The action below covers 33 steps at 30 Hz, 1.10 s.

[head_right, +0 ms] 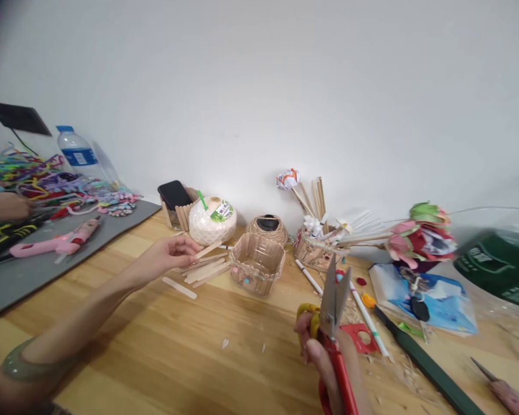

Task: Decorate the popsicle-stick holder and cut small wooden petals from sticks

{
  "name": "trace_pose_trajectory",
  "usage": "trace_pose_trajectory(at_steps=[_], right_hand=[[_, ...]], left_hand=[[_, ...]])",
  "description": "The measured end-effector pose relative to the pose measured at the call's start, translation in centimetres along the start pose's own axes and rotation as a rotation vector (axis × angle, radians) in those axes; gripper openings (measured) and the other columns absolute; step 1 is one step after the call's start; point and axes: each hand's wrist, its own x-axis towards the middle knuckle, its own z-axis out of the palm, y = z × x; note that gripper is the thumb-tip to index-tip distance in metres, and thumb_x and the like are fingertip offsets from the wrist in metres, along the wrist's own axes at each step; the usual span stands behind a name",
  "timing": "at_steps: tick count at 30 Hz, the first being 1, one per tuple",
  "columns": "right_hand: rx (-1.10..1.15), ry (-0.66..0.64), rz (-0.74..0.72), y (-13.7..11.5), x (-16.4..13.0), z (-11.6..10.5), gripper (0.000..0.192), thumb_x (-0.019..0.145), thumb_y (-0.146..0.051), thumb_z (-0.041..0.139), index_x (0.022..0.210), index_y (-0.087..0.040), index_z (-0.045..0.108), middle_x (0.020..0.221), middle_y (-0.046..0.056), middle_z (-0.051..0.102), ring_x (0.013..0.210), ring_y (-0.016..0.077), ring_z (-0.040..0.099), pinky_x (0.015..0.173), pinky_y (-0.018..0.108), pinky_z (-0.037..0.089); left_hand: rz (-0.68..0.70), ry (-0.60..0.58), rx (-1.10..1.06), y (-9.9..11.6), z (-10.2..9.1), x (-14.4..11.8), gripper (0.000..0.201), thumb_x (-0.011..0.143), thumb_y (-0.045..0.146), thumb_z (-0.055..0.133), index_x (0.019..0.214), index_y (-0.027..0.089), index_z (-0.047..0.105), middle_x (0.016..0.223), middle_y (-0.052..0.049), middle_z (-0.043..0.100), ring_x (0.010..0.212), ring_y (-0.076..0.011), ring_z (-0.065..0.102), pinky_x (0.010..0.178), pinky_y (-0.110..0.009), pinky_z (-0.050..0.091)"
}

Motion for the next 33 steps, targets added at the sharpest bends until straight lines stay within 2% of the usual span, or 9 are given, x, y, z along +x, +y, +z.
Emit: trace_pose_trajectory(at_steps=[2, 5, 9, 12, 14, 18, 23, 25, 33], right_hand=[[0.026, 0.039, 0.021, -0.2, 0.2, 0.0, 0.031, 0.088, -0.047, 0.044, 0.079, -0.021, 0.058, 0.057, -0.001, 0.046, 0.052, 0.0169, 0.041, 0.049, 0.030, 0.034], [0.067, 0.086, 0.030, -0.9, 0.6, 0.0, 0.036, 0.088, -0.050, 0.042, 0.072, -0.021, 0.056, 0.056, -0.001, 0.046, 0.049, 0.0162, 0.041, 0.048, 0.030, 0.034], [0.086, 0.085, 0.025, -1.3, 0.9, 0.1, 0.036, 0.089, -0.050, 0.042, 0.072, -0.022, 0.055, 0.053, -0.002, 0.046, 0.047, 0.0157, 0.041, 0.046, 0.029, 0.035], [0.080, 0.072, 0.030, -0.9, 0.9, 0.1, 0.035, 0.091, -0.047, 0.041, 0.071, -0.022, 0.055, 0.053, -0.002, 0.046, 0.048, 0.0151, 0.042, 0.048, 0.028, 0.036], [0.070, 0.062, 0.036, -0.5, 0.9, 0.1, 0.036, 0.091, -0.046, 0.042, 0.068, -0.021, 0.054, 0.054, -0.002, 0.047, 0.049, 0.0147, 0.042, 0.049, 0.028, 0.036], [0.052, 0.053, 0.041, -0.2, 0.9, 0.2, 0.036, 0.090, -0.047, 0.042, 0.069, -0.021, 0.055, 0.054, -0.003, 0.047, 0.049, 0.0141, 0.042, 0.049, 0.027, 0.036], [0.033, 0.040, 0.052, -0.2, 0.9, 0.3, 0.039, 0.090, -0.049, 0.041, 0.065, -0.021, 0.052, 0.053, -0.003, 0.045, 0.049, 0.0140, 0.041, 0.049, 0.027, 0.035], [0.026, 0.037, 0.060, -0.1, 1.0, 0.3, 0.039, 0.091, -0.048, 0.041, 0.064, -0.021, 0.052, 0.053, -0.003, 0.046, 0.050, 0.0143, 0.042, 0.049, 0.028, 0.035], [0.011, 0.042, 0.054, -0.3, 1.0, 0.2, 0.039, 0.090, -0.049, 0.041, 0.066, -0.021, 0.054, 0.054, -0.003, 0.046, 0.051, 0.0152, 0.042, 0.050, 0.029, 0.034]], left_hand=[[0.029, -0.020, -0.094, 0.8, 0.4, -0.6, 0.036, 0.075, 0.036, 0.053, 0.102, 0.013, 0.060, 0.077, -0.005, 0.071, 0.071, -0.0179, 0.066, 0.061, -0.027, 0.052], [0.048, 0.005, -0.156, 1.0, 0.9, -1.1, 0.031, 0.075, 0.034, 0.051, 0.095, 0.013, 0.063, 0.080, -0.005, 0.070, 0.071, -0.0178, 0.065, 0.063, -0.028, 0.051], [0.033, 0.127, -0.028, -0.3, 0.6, -1.1, 0.023, 0.075, 0.029, 0.049, 0.084, 0.015, 0.064, 0.082, -0.005, 0.069, 0.076, -0.0198, 0.063, 0.069, -0.030, 0.049], [0.030, 0.156, 0.106, -1.2, 0.2, -0.8, 0.016, 0.074, 0.023, 0.051, 0.075, 0.016, 0.066, 0.078, -0.006, 0.069, 0.078, -0.0221, 0.062, 0.072, -0.032, 0.046], [0.038, 0.143, 0.172, -1.6, 0.0, -0.6, 0.016, 0.074, 0.021, 0.052, 0.075, 0.016, 0.068, 0.080, -0.007, 0.070, 0.078, -0.0229, 0.062, 0.073, -0.033, 0.046], [0.086, 0.098, 0.274, -2.0, 0.1, -0.8, 0.020, 0.077, 0.018, 0.051, 0.089, 0.017, 0.068, 0.098, -0.009, 0.069, 0.095, -0.0243, 0.059, 0.083, -0.033, 0.042], [0.146, -0.128, 0.352, -2.3, 0.0, -1.8, 0.012, 0.071, 0.016, 0.060, 0.075, 0.022, 0.070, 0.082, -0.002, 0.070, 0.085, -0.0214, 0.060, 0.074, -0.027, 0.042], [0.143, -0.177, 0.377, -2.6, -0.1, -2.1, 0.011, 0.070, 0.016, 0.062, 0.076, 0.022, 0.070, 0.082, -0.003, 0.069, 0.086, -0.0224, 0.059, 0.073, -0.028, 0.041], [0.103, -0.169, 0.401, -3.5, 0.2, -2.8, 0.010, 0.072, 0.016, 0.058, 0.077, 0.020, 0.066, 0.083, -0.004, 0.064, 0.087, -0.0226, 0.057, 0.075, -0.030, 0.041]])
